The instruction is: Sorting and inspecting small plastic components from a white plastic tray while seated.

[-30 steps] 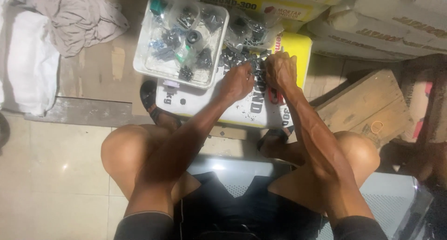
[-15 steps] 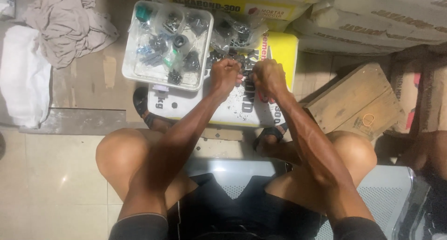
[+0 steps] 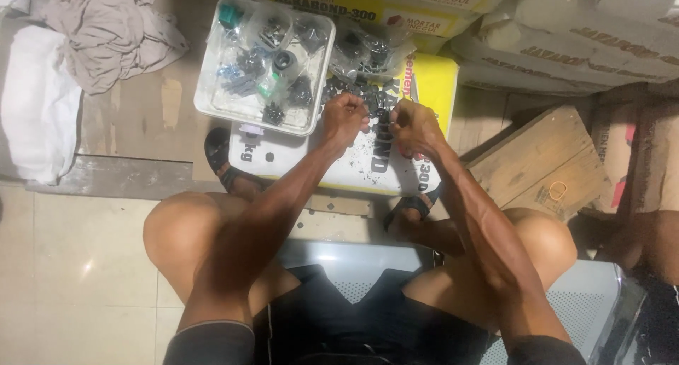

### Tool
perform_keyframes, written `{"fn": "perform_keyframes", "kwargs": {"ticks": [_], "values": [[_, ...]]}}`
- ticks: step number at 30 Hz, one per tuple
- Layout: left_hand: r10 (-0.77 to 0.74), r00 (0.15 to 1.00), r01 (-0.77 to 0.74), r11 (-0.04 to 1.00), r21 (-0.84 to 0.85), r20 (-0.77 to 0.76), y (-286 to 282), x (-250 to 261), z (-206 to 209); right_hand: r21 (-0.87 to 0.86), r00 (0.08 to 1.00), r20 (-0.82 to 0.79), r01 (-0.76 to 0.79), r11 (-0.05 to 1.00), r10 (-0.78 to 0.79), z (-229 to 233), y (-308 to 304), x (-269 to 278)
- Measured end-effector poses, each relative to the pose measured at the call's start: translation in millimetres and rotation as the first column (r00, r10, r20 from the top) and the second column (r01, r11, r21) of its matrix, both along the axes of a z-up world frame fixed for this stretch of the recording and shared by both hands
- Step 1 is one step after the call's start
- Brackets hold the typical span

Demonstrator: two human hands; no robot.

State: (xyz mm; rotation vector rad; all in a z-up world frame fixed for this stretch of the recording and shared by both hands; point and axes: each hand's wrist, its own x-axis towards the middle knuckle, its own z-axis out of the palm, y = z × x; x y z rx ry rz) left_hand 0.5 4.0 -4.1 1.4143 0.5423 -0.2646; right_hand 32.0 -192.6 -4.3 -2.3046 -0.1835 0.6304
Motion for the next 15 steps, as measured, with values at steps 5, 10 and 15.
{"fn": "perform_keyframes", "kwargs": {"ticks": [5, 10, 15], "values": [[0.046, 0.997, -0.04, 0.993, -0.112, 0.056, 0.7, 7.3, -16.0, 0.297, 0.998, 0.063, -0.031, 0.954, 0.013, 56.4, 8.0, -7.3], [0.087, 0.991, -0.07, 0.985, -0.155, 0.106, 11.1, -1.2, 22.3, 0.441, 0.984, 0.176, -0.106, 0.891, 0.03, 43.8, 10.3, -7.3], [0.111, 0.986, -0.084, 0.975, -0.205, 0.126, 10.5, -2.3, 17.9, 0.464, 0.985, 0.166, -0.114, 0.878, 0.041, 49.8, 15.6, -11.8]]}}
